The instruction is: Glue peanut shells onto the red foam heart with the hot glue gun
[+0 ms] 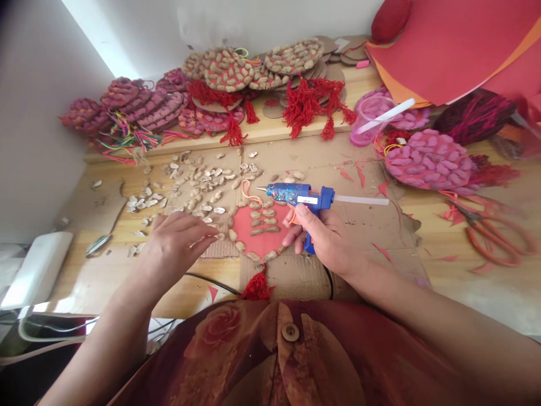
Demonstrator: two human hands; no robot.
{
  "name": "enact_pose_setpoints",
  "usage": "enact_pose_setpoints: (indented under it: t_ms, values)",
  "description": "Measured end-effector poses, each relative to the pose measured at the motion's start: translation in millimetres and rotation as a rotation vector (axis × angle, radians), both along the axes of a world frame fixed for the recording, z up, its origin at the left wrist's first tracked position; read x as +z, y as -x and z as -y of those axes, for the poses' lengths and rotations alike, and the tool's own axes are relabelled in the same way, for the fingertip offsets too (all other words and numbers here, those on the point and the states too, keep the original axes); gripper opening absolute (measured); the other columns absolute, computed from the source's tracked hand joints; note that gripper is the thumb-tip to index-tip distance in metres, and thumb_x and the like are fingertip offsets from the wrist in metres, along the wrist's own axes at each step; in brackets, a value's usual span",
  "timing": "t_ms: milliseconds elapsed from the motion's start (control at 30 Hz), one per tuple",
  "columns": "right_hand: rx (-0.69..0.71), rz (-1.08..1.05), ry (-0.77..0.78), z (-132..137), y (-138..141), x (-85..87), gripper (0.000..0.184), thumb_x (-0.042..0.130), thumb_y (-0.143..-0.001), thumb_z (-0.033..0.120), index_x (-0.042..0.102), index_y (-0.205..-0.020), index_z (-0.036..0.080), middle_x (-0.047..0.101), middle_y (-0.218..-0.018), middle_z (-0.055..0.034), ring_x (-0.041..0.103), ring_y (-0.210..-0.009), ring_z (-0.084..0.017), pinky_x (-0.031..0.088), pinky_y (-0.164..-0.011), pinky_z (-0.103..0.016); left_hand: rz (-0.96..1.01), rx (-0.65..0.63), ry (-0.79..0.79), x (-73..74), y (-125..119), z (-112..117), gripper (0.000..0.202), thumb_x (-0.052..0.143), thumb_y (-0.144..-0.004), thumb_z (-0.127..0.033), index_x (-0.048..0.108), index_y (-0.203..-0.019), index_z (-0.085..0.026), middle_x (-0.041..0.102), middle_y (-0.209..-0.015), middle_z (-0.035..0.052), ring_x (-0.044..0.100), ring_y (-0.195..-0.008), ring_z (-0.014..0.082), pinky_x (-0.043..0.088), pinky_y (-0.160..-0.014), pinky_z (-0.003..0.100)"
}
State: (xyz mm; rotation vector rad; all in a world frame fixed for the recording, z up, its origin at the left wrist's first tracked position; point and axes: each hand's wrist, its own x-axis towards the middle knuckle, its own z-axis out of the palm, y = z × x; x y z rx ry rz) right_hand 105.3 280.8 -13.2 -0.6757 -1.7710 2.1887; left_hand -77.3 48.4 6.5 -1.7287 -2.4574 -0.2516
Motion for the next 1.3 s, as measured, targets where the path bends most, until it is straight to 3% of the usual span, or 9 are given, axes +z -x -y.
enact_pose_setpoints:
  t_ms: [133, 367, 533, 700, 800, 867, 1033, 1167, 1300]
  values:
    - [-0.024, 0.004, 0.028, 0.4, 0.3, 4.4, 0.045, 0.064, -0.087, 0.065, 0.062, -0.086, 0.02, 0.072, -0.087, -0.0047, 0.062, -0.049, -0.01, 0.05, -0.044, -0.023, -0.013, -0.056, 0.038, -2.6, 3.3, -3.8, 0.014, 0.062, -0.097, -0.028, 0.072, -0.086, -0.026, 0.072, -0.083, 0.0024, 0.062, -0.086, 0.0244, 0.036, -0.076, 0.04]
    - [0.008, -0.053, 0.074, -1.7, -1.0, 5.0, 0.045, 0.062, -0.089, 0.064, 0.059, -0.088, 0.02, 0.069, -0.082, -0.0034, 0.062, -0.049, -0.01, 0.049, -0.043, -0.021, -0.069, -0.158, 0.145, 3.7, 7.1, -9.9, 0.021, 0.054, -0.099, -0.026, 0.072, -0.089, -0.021, 0.07, -0.087, 0.0066, 0.06, -0.089, 0.0274, 0.039, -0.075, 0.039]
    - [-0.017, -0.093, 0.08, 0.1, -5.9, 11.1, 0.042, 0.061, -0.092, 0.061, 0.058, -0.087, 0.02, 0.065, -0.072, -0.0005, 0.059, -0.047, -0.009, 0.048, -0.043, -0.02, 0.0, -0.103, 0.116, 6.3, 8.6, -1.2, 0.023, 0.053, -0.099, -0.03, 0.072, -0.09, -0.02, 0.07, -0.086, 0.0069, 0.06, -0.087, 0.0275, 0.044, -0.08, 0.041]
    - [0.055, -0.125, 0.105, 4.2, -12.9, 23.4, 0.041, 0.06, -0.094, 0.059, 0.06, -0.088, 0.019, 0.065, -0.079, -0.0021, 0.062, -0.053, -0.01, 0.049, -0.046, -0.022, 0.356, 0.139, -0.093, 9.5, 4.4, 13.2, 0.016, 0.067, -0.091, -0.037, 0.075, -0.089, -0.023, 0.074, -0.087, 0.0043, 0.063, -0.085, 0.0226, 0.047, -0.081, 0.036]
    - [0.143, -0.136, 0.062, 7.1, -18.1, 29.3, 0.04, 0.058, -0.096, 0.058, 0.061, -0.089, 0.019, 0.064, -0.078, -0.0022, 0.064, -0.057, -0.011, 0.05, -0.05, -0.023, 0.745, 0.371, -0.234, 13.7, -5.0, 9.8, 0.019, 0.078, -0.081, -0.041, 0.077, -0.084, -0.022, 0.073, -0.081, 0.0035, 0.062, -0.074, 0.0182, 0.046, -0.068, 0.03]
    - [0.215, -0.15, 0.016, 9.1, -21.6, 30.9, 0.041, 0.055, -0.097, 0.058, 0.062, -0.092, 0.018, 0.064, -0.079, -0.0029, 0.063, -0.058, -0.011, 0.051, -0.053, -0.023, 1.075, 0.452, -0.385, 15.4, -12.5, 2.9, 0.026, 0.085, -0.073, -0.044, 0.077, -0.081, -0.02, 0.07, -0.075, 0.0025, 0.058, -0.067, 0.0138, 0.044, -0.062, 0.025]
    - [0.335, -0.193, -0.082, 12.5, -30.2, 27.3, 0.039, 0.052, -0.1, 0.056, 0.062, -0.103, 0.018, 0.068, -0.098, -0.0073, 0.062, -0.065, -0.01, 0.051, -0.057, -0.023, 1.749, 0.404, -0.55, 15.8, -29.9, -16.8, 0.032, 0.092, -0.064, -0.042, 0.074, -0.072, -0.016, 0.062, -0.067, 0.0011, 0.051, -0.062, 0.0082, 0.043, -0.058, 0.019]
    - [0.373, -0.178, -0.202, 11.3, -35.0, 22.5, 0.042, 0.045, -0.103, 0.056, 0.063, -0.091, 0.019, 0.067, -0.081, -0.0041, 0.059, -0.063, -0.012, 0.049, -0.057, -0.025, 1.932, 0.337, -0.566, 14.7, -37.3, -24.8, 0.028, 0.092, -0.067, -0.037, 0.074, -0.071, -0.015, 0.061, -0.069, 0.0021, 0.053, -0.064, 0.0076, 0.043, -0.056, 0.015]
    - [0.375, -0.18, -0.311, 9.8, -36.9, 25.0, 0.046, 0.042, -0.104, 0.054, 0.062, -0.082, 0.019, 0.064, -0.083, -0.0049, 0.057, -0.066, -0.014, 0.047, -0.058, -0.027, 1.992, 0.324, -0.559, 11.4, -39.7, -28.6, 0.025, 0.091, -0.069, -0.035, 0.075, -0.071, -0.015, 0.061, -0.068, 0.0025, 0.054, -0.066, 0.0081, 0.044, -0.056, 0.015]
